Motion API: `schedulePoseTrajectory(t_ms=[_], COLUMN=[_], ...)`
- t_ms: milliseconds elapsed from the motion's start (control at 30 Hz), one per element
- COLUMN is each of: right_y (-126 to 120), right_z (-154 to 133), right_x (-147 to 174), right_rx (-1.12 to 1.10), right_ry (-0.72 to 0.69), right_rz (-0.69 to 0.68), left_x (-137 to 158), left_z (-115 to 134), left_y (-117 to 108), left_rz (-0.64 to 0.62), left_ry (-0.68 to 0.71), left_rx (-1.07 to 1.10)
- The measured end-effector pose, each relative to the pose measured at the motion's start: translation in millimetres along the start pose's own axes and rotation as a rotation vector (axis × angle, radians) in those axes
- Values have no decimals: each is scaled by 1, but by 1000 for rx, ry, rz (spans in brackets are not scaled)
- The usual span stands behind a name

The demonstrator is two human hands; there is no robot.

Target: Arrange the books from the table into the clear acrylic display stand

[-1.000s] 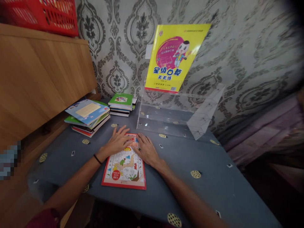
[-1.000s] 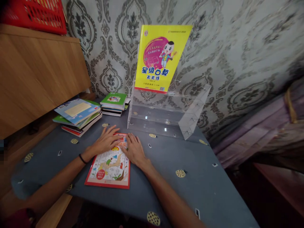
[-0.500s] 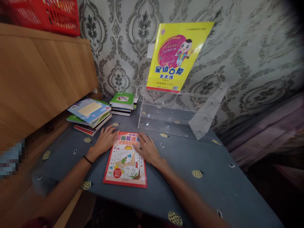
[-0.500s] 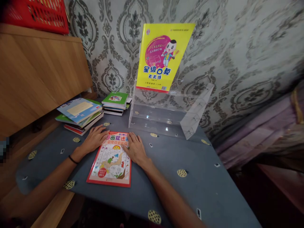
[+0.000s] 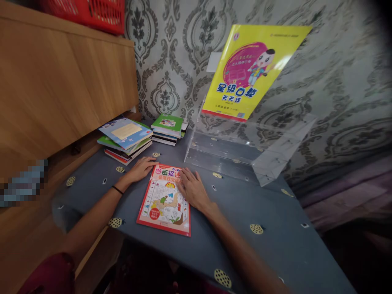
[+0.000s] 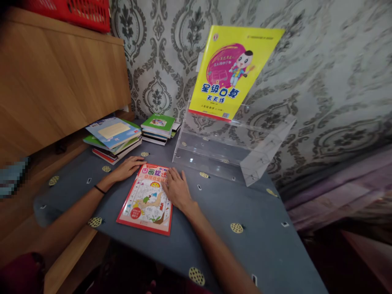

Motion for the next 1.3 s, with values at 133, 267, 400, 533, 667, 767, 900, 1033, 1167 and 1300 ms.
schedulePoseTrajectory(t_ms=[133,267,400,533,667,767,900,1033,1167,1300], right_y=[-1,7,17,18,13,10,7,3,0,-6], right_z=[-20,-40,-51,-54,-57,-61,-70,-81,-91,-100], right_x=[-16,-38,-51,-50,-42,-34,-19,-2,14,29], right_rx=[-35,-102,-137,-137,-130,-146,-165,-168,-148,-135], right_ry=[-124,-247,-295,-318,-343,-361,-404,-454,-483,-523], right_rz=[-33,-71,-41,-27,-64,-70,-90,-105,-118,-133], left_x=[-1,0,0,-1,-1,-1,-2,-2,-2,-2], left_z=[-1,1,6,8,6,6,6,6,7,7], left_y=[1,-1,-5,-4,-2,-2,-2,-2,-3,-4], left_rz=[24,15,-2,8,12,9,7,18,15,7], left_ry=[22,32,20,12,13,20,16,10,10,20], left_rx=[10,9,11,-2,-18,-16,-9,-7,-11,-12])
Point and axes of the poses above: each hand's wrist, its own x-axis away from the middle knuckle, its own y-axis out of the palm, z = x × y, the point moved 1 cm from there along -x, towards the middle knuckle, and after that the axes turned 1 degree about -y, right-handed, at the moved point
